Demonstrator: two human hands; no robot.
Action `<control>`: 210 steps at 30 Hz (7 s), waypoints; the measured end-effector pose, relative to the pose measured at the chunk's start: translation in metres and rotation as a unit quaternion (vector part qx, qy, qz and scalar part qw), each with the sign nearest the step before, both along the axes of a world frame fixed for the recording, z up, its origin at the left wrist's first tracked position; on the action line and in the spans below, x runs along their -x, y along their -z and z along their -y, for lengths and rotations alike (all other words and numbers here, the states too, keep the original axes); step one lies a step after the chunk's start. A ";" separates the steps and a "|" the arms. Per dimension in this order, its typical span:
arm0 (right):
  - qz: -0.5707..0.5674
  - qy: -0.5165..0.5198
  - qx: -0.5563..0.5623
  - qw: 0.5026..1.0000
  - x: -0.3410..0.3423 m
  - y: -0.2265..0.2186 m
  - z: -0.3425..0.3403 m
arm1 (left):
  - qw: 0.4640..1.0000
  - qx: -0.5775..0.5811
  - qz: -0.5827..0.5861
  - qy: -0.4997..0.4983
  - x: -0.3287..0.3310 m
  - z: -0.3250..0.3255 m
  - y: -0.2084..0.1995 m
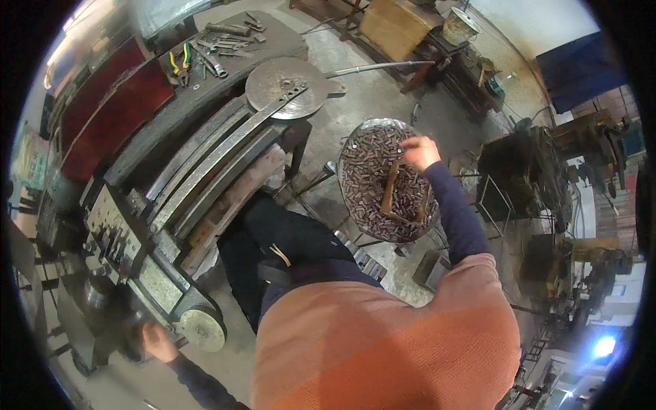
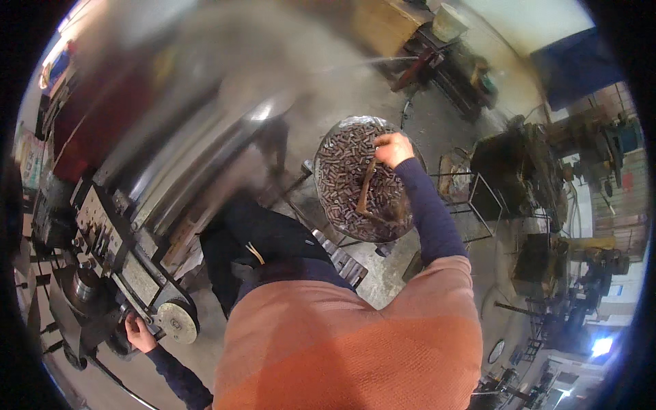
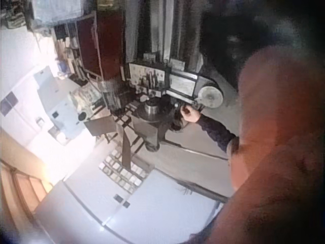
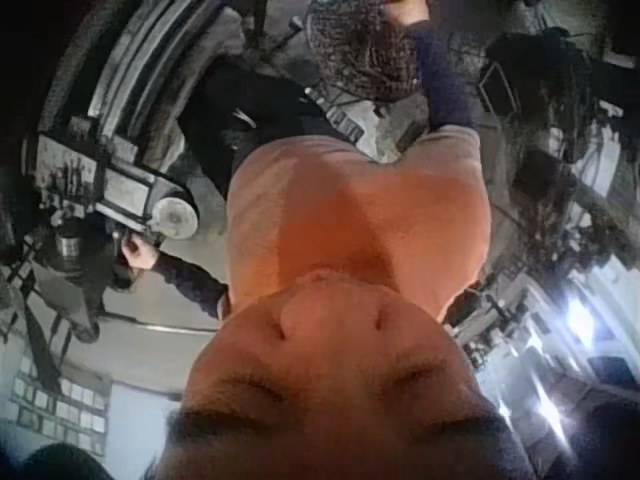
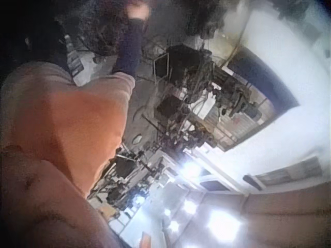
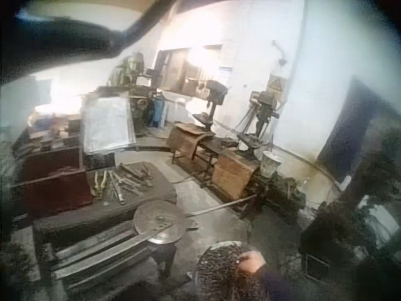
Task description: The person operates a metal lathe, repeatedly loading small cylindrical metal pieces into the chuck, adjusting the machine controls, and removing finished pieces. The person places the finished pieces into a nearby container.
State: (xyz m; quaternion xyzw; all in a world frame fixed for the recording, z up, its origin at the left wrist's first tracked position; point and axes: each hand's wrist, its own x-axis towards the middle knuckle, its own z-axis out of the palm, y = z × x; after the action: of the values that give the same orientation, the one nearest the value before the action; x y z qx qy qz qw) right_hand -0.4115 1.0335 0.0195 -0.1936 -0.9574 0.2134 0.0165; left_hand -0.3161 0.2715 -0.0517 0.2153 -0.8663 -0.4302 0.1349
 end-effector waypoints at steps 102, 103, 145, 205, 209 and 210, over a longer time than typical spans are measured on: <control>-0.228 -0.727 0.238 0.602 0.021 -0.102 0.409 | 0.905 -0.380 -0.094 0.167 0.025 -0.194 -0.149; -0.226 -0.733 0.229 0.599 0.021 -0.103 0.411 | 0.921 -0.339 -0.090 0.171 0.025 -0.191 -0.151; -0.122 -0.722 0.392 0.557 0.030 -0.077 0.436 | 0.865 -0.451 -0.083 0.205 0.015 -0.162 -0.144; -0.229 -0.791 -0.069 0.563 0.102 -0.127 0.594 | 0.958 0.059 -0.182 -0.215 -0.129 0.009 -0.148; -0.131 -0.738 -0.221 0.624 0.129 -0.098 0.641 | 0.881 0.334 -0.008 -0.335 -0.237 0.055 -0.117; -0.111 -0.738 -0.224 0.627 0.127 -0.103 0.643 | 0.883 0.343 -0.015 -0.321 -0.258 0.055 -0.104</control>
State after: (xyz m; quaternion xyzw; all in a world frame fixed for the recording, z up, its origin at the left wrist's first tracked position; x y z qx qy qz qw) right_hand -0.5385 0.3904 0.1225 0.6130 -0.7887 -0.0468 0.0019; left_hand -0.0577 0.2164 0.0521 0.4150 -0.8412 -0.0425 0.3439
